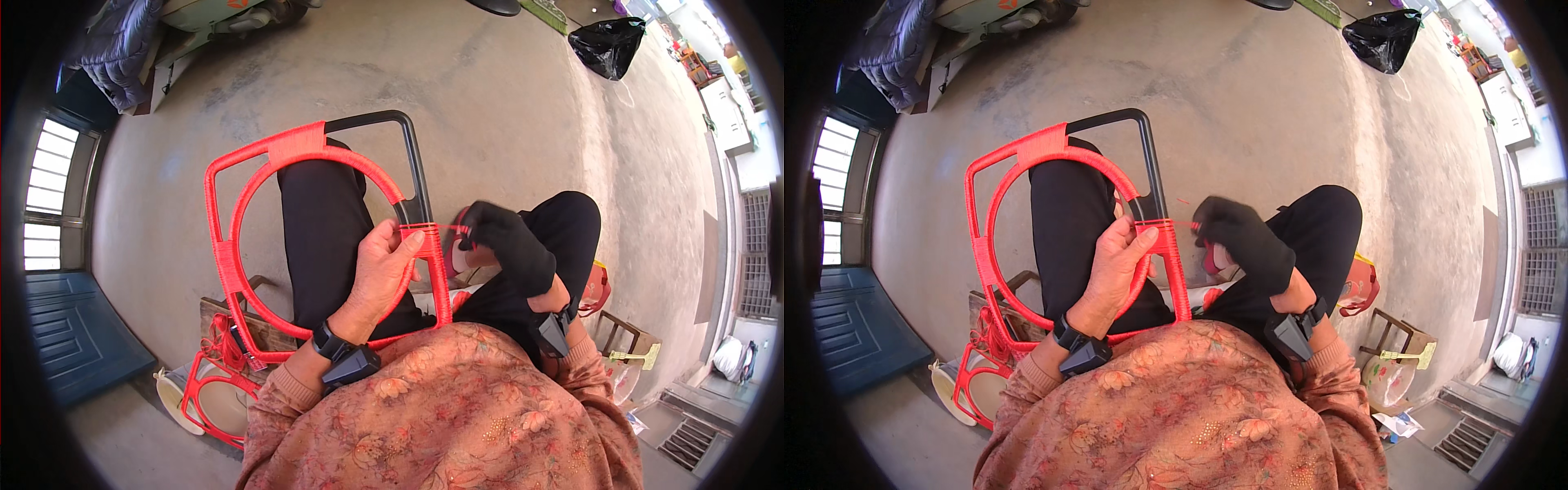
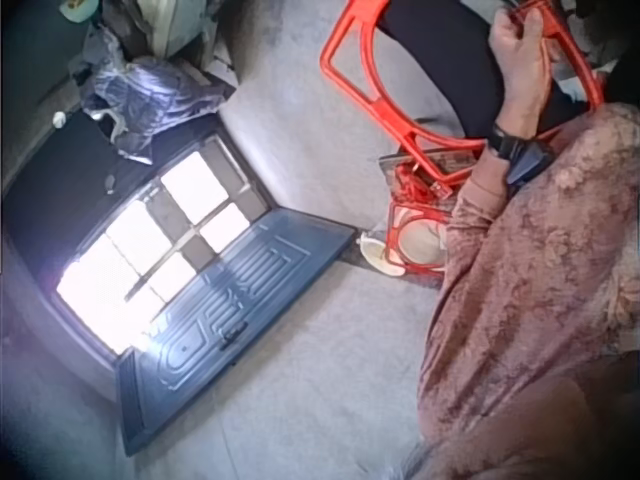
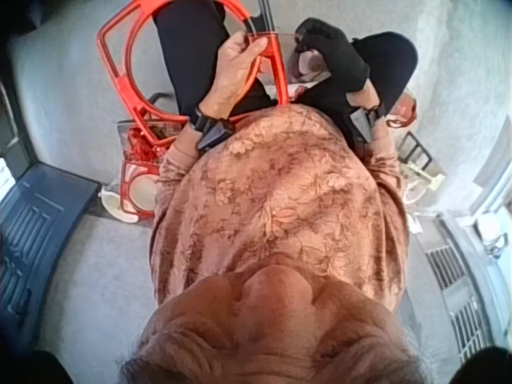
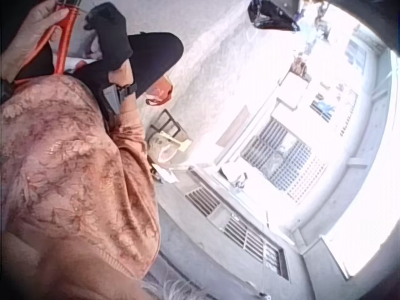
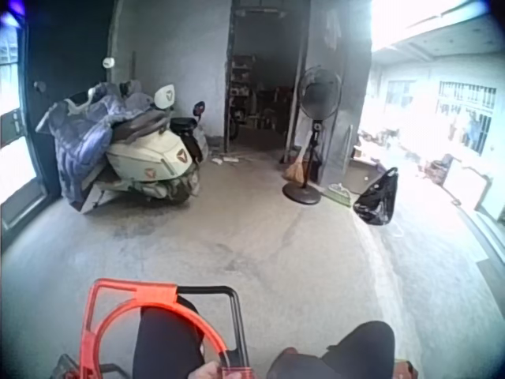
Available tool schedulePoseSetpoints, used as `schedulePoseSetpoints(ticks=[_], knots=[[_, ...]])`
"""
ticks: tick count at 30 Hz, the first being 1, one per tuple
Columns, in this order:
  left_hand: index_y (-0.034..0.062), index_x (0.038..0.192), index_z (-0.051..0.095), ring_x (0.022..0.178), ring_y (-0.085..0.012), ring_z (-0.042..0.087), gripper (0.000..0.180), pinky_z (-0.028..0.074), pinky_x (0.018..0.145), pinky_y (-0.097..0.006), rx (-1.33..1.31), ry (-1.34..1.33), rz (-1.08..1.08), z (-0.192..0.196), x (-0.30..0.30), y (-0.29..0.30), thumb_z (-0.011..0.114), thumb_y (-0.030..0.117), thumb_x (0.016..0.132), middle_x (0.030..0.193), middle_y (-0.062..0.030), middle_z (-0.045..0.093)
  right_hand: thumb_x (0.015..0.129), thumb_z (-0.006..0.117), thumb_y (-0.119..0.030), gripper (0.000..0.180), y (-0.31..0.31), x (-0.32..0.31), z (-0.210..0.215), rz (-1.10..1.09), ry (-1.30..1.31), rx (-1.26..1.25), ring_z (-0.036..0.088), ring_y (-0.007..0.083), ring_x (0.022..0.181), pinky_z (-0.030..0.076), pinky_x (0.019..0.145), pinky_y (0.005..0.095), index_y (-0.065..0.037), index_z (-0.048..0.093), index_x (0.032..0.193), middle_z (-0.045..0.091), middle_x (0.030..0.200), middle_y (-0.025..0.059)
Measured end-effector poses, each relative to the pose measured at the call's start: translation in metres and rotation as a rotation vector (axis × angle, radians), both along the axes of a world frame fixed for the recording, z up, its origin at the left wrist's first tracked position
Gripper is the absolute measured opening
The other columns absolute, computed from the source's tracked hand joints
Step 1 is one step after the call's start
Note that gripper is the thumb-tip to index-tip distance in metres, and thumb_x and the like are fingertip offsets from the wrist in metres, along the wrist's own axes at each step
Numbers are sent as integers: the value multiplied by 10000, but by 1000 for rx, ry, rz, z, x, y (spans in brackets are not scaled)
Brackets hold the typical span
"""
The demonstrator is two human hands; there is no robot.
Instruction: Wrapping a red plastic cord around a red chair frame to create a woven surface.
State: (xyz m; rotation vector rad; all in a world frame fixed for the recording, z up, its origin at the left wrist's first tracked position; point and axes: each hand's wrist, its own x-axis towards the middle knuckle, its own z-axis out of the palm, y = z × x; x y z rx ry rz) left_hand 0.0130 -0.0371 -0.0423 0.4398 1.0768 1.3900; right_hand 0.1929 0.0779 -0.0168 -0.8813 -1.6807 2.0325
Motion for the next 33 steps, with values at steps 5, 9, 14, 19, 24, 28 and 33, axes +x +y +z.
schedulePoseSetpoints(ticks=[5,9,14,19,24,28,33], knots=[[19,1043,574,578,-39,545,174,441,444,-187,-34,120,-44,0,2,2,620,123,911,854,-17,644,889,503,-158,124,-5,-22,0,-103,97,-398,578,156,640,499,618,289,-38,522,914,589,841,67],[10,1013,566,517,-48,524,159,437,427,-195,-52,228,-86,-5,1,-2,616,125,914,799,-23,639,902,492,-189,139,-20,-24,7,-74,114,-376,536,132,572,493,594,284,-56,508,865,500,728,24],[15,981,558,536,-78,564,171,468,430,-219,-37,104,23,-3,4,-2,573,181,945,765,-41,633,900,534,-218,175,-13,-17,-12,-153,45,-232,516,106,558,488,556,260,-45,562,901,516,742,18],[19,947,554,596,-117,617,214,498,439,-247,-59,26,85,-5,5,-3,493,221,982,757,-53,627,870,623,-207,178,-9,-29,-21,-178,-159,-182,550,92,577,489,520,244,-31,626,894,565,753,23],[35,903,561,597,-99,605,189,502,445,-245,-71,-35,90,-7,3,-5,509,202,975,757,-41,625,854,654,-164,163,-4,-26,-25,-65,-230,-174,598,102,611,504,532,248,-4,625,860,619,757,49],[46,874,570,596,-73,589,151,522,473,-243,-74,16,82,-5,1,-9,546,170,957,763,-23,624,856,650,-156,163,-13,-25,-18,-60,-228,-178,601,107,617,507,534,252,4,621,855,619,759,45],[46,859,573,599,-64,585,145,538,500,-242,-94,42,33,-3,0,-17,554,156,952,766,-13,622,863,639,-149,152,-21,-25,-10,-56,-244,-151,605,111,643,516,588,265,1,616,858,613,752,46]])
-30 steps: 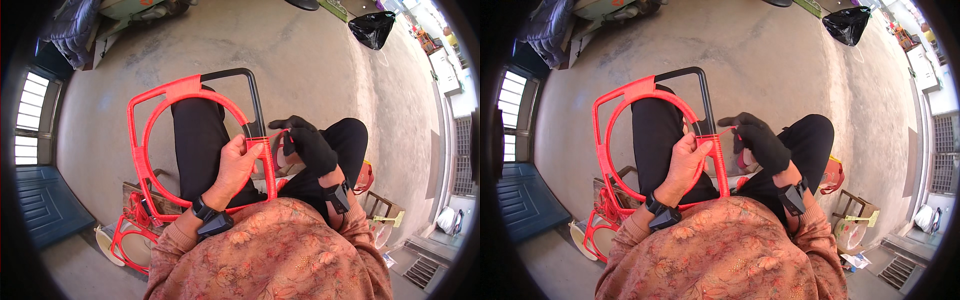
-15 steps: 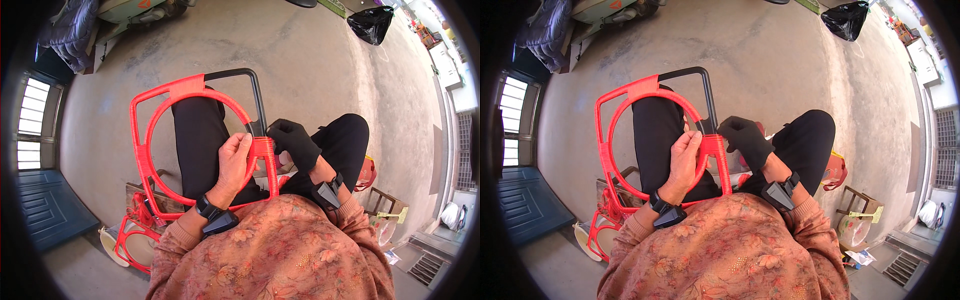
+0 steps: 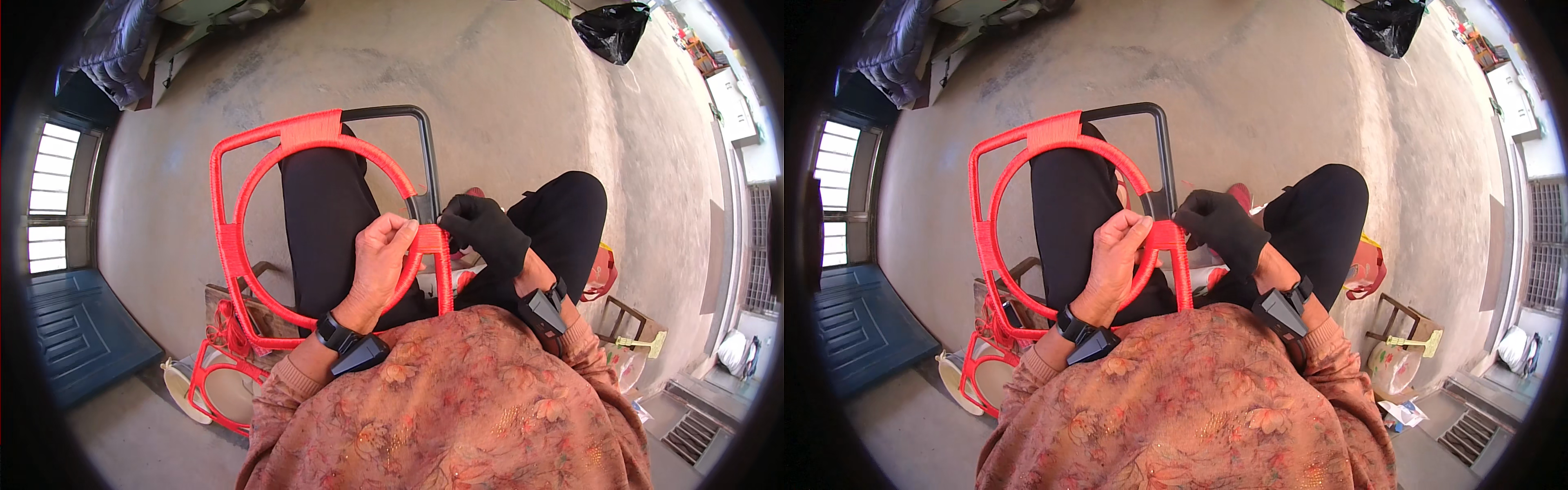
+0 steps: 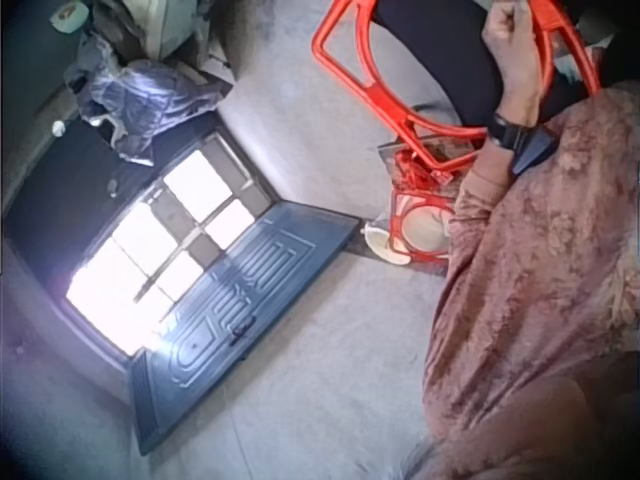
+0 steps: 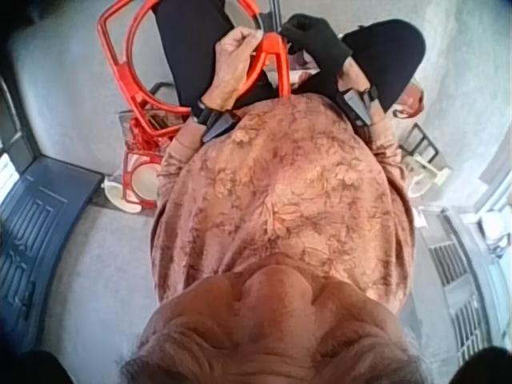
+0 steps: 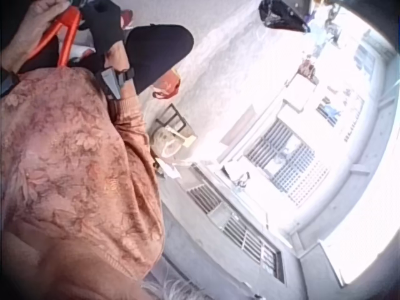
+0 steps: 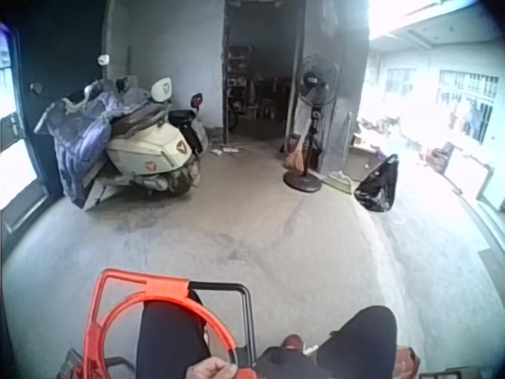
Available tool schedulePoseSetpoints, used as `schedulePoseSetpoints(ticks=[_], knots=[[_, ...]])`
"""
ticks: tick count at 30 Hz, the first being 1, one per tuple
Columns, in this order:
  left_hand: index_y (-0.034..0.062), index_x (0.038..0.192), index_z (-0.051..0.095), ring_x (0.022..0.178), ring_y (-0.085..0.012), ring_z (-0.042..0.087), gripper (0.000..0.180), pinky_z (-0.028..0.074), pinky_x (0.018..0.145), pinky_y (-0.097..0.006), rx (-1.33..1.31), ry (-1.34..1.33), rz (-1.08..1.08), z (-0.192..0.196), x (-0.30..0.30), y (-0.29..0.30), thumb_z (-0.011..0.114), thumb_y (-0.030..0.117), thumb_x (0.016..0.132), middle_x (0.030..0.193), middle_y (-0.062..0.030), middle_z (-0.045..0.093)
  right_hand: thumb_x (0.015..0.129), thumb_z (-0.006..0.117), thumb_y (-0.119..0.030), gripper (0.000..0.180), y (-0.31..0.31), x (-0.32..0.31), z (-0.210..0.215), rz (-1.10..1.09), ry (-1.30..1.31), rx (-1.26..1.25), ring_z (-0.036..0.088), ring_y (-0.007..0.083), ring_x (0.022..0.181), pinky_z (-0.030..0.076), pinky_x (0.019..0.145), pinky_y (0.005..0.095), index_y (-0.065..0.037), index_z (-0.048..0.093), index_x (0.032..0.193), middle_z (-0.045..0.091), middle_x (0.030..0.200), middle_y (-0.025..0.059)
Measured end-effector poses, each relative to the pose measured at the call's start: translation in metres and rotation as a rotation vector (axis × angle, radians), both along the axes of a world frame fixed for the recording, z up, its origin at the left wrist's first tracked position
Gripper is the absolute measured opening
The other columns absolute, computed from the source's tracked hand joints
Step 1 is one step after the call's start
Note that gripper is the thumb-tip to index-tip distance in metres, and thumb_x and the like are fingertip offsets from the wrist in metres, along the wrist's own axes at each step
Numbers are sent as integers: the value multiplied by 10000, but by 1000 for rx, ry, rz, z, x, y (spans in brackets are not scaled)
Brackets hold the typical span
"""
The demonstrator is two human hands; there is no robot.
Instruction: Wrapping a red plastic cord around a red chair frame to create a woven surface.
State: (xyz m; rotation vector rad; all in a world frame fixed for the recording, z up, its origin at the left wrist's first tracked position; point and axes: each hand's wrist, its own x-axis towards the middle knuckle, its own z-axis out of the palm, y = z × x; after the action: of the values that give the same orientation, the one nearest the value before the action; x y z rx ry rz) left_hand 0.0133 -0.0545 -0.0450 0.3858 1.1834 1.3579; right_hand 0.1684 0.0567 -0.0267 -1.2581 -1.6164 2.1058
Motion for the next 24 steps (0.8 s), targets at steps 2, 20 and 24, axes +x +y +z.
schedulePoseSetpoints(ticks=[2,20,24], knots=[[44,859,573,600,-65,586,149,533,500,-237,-14,8,0,1,2,-4,551,156,954,766,-12,622,873,631,-158,163,-6,3,-2,2,-11,-3,606,111,652,515,604,264,4,615,882,611,757,45],[28,929,578,563,-73,561,145,485,483,-230,4,-33,-28,14,0,22,593,173,929,816,-42,643,903,589,-311,378,-21,30,-11,125,197,-42,605,135,813,484,750,279,13,602,1098,640,927,67],[28,934,579,553,-73,550,198,459,469,-219,-37,-15,-109,12,-3,31,658,204,889,795,-39,642,903,625,-266,356,-35,19,-15,188,93,-99,616,133,844,495,760,283,33,600,1094,655,931,75]])
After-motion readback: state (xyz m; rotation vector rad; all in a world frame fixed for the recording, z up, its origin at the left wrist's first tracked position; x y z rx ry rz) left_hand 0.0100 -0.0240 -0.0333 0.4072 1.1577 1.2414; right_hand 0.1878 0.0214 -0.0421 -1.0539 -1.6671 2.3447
